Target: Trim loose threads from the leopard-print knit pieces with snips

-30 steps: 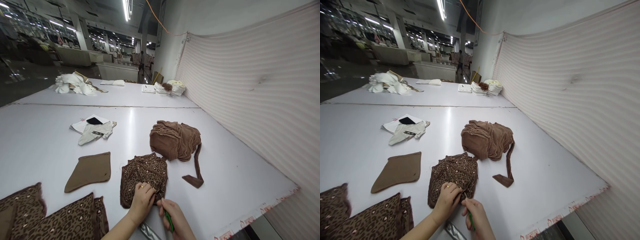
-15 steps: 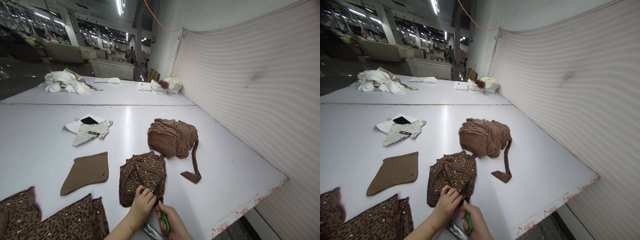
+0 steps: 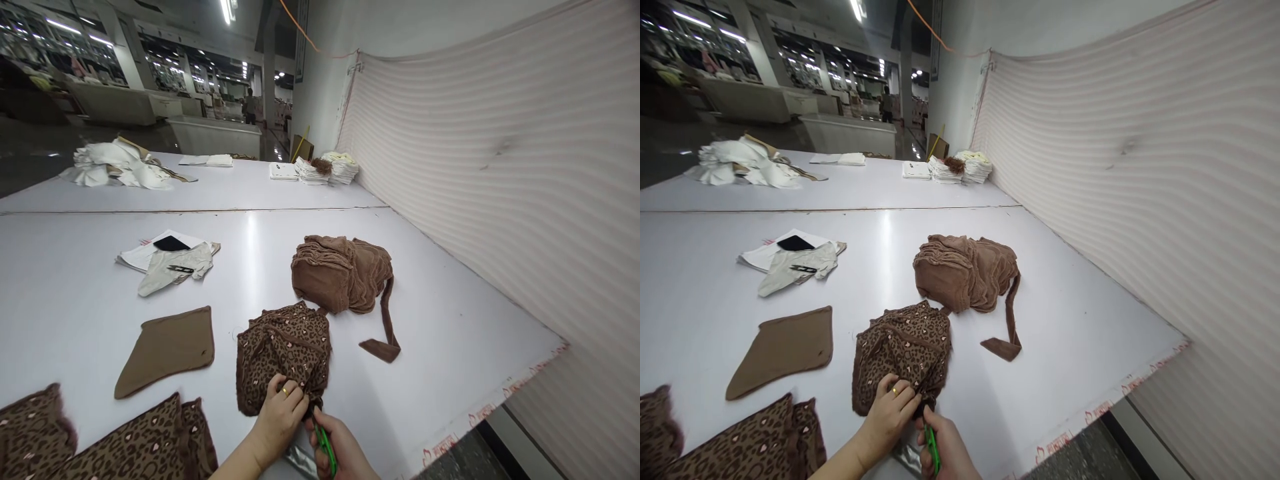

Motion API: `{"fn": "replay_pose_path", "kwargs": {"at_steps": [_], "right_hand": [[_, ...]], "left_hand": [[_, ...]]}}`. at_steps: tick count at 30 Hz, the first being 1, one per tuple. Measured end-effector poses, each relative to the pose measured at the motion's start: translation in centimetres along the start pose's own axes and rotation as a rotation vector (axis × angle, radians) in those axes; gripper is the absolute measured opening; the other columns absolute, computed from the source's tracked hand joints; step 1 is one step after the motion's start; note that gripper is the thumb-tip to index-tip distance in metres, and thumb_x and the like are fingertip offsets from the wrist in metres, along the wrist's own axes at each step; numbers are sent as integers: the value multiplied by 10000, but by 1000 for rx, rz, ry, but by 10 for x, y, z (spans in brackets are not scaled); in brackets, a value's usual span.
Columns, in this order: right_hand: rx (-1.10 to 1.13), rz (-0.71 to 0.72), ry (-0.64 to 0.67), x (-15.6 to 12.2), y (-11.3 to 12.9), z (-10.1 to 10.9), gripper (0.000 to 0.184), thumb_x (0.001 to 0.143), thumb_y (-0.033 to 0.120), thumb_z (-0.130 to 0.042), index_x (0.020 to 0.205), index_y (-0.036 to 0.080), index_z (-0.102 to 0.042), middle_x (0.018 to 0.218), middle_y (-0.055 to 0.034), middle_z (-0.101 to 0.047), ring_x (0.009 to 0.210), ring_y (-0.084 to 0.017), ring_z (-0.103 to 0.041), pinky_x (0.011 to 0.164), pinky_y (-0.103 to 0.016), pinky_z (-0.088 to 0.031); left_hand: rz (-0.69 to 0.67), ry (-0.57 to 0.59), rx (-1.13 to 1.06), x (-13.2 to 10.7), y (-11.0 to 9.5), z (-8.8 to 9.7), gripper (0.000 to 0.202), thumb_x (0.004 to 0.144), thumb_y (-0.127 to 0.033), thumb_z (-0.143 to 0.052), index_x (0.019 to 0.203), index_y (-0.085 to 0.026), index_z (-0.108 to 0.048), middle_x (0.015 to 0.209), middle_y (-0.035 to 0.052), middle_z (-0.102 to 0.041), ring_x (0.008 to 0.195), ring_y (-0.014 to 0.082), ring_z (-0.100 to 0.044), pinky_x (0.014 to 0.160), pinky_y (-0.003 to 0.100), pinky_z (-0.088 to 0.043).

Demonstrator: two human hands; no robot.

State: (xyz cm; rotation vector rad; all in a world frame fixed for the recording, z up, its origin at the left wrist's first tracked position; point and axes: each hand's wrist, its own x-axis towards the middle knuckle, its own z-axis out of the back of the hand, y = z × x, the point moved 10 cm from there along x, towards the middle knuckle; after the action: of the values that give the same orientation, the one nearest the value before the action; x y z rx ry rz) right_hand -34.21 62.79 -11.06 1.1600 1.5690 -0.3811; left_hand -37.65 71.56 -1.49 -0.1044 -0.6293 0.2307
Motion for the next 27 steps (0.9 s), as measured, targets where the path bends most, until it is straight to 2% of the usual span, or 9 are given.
{"fn": "replay_pose_path", "kwargs": {"at_steps": [4,13,17,22,27], "right_hand": [[-24,0,11,2,-2,0,400,921,386,-382,664,144,-570,417,54,-487,217,-46,-356,252,-160,-169],[25,-22,20,4,-4,-3,399,900,395,-429,622,146,-567,411,51,-477,232,-45,-363,253,-143,-181],[16,-4,19,7,-5,-3,417,911,384,-424,590,153,-558,396,66,-441,226,-25,-272,257,-145,-142],[-15,-7,46,12,-9,-5,509,937,391,-361,511,158,-511,333,87,-320,224,-19,-161,274,-149,-87],[19,63,37,16,-7,-6,472,932,346,-370,520,156,-498,385,80,-375,230,-13,-162,283,-162,-74]], "left_hand": [[16,-7,-1,0,3,3,163,913,-229,-443,914,-207,-604,761,-5,-610,851,162,-512,938,418,-246],[-37,3,-4,-4,-4,5,169,922,-240,-440,935,-197,-603,762,-8,-612,858,157,-509,962,427,-229],[-57,13,10,-5,-7,3,199,933,-240,-409,931,-189,-601,755,-4,-606,858,162,-505,961,435,-224],[-62,10,16,-3,-8,6,191,931,-239,-416,919,-188,-599,744,-8,-598,852,160,-510,959,432,-229],[-65,-7,11,0,-12,9,208,933,-219,-398,910,-187,-602,718,-8,-595,831,158,-519,950,427,-243]]}}
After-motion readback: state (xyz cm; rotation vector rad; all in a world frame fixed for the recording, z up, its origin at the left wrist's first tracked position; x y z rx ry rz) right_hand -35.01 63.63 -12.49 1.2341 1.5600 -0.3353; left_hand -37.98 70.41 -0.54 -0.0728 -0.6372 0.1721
